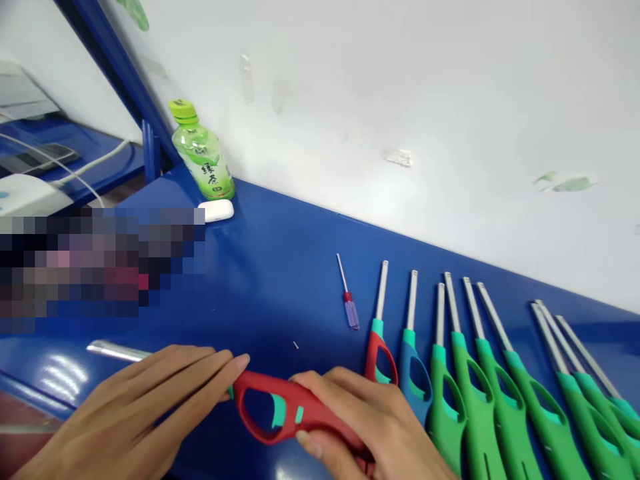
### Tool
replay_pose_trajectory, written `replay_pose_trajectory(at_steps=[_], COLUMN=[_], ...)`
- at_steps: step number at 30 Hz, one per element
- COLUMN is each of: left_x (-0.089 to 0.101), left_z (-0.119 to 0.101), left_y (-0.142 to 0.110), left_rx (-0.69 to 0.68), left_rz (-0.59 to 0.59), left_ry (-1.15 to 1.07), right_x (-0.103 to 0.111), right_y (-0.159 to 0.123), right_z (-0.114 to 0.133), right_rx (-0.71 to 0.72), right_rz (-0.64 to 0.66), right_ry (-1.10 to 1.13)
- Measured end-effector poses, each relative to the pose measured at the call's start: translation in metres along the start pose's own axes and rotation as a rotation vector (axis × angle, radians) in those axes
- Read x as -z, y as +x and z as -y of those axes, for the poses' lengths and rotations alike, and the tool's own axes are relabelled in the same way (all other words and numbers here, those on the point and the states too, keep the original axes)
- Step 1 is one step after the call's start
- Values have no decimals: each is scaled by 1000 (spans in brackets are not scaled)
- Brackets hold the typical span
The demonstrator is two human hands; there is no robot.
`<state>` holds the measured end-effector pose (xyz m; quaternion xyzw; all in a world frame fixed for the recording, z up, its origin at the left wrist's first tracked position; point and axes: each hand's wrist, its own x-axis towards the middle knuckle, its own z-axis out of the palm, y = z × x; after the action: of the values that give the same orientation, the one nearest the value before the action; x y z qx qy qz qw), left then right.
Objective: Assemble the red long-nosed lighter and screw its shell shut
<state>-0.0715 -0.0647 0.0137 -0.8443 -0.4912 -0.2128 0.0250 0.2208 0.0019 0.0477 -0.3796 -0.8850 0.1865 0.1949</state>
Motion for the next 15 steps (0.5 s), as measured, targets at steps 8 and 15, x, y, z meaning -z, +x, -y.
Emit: replay_pose_trajectory(at_steps=[8, 15], left_x=[-5, -3], left_z=[10, 10], left_y=[32, 53], left_rx=[-28, -188], left_rz=[-3, -92], left_ry=[-9, 191], right_x=[4, -1], right_y=[-1, -9], right_z=[-3, 3], right_rx=[55, -35], right_rz=[-2, -8], right_ry=[-81, -94])
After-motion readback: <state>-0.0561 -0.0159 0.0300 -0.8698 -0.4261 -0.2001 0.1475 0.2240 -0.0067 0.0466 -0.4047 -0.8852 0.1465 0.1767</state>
